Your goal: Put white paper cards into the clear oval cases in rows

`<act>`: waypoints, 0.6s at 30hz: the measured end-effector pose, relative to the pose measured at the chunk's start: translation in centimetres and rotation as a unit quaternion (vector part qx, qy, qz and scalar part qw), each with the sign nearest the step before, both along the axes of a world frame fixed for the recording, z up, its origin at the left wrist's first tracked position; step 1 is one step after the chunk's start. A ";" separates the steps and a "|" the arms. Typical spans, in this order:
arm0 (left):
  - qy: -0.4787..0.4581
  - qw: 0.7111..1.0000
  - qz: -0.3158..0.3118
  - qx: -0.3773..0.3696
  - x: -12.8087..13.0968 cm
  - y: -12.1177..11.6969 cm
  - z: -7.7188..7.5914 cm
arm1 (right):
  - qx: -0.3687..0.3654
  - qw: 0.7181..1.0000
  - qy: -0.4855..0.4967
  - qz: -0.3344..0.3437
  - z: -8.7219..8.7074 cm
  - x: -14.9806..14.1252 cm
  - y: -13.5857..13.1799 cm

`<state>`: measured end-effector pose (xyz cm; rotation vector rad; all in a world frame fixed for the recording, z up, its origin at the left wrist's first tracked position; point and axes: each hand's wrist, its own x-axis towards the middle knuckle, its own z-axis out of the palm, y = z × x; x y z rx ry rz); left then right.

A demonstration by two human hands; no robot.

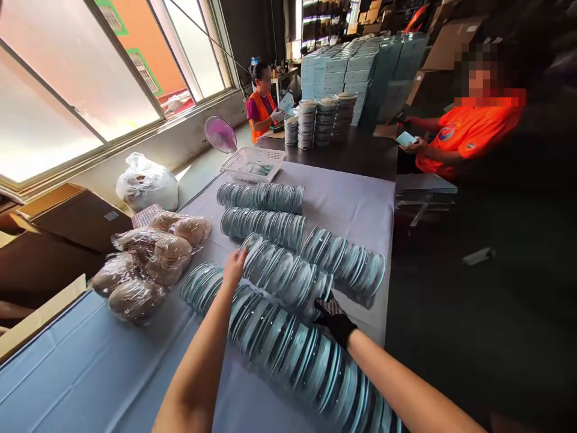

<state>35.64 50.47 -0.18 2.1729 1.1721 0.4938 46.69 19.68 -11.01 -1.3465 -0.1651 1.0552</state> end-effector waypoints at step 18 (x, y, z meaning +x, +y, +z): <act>-0.227 0.885 -0.231 0.334 0.1 -17.5 21.7 | 0.182 0.946 -0.106 -0.245 15.3 8.6 -9.0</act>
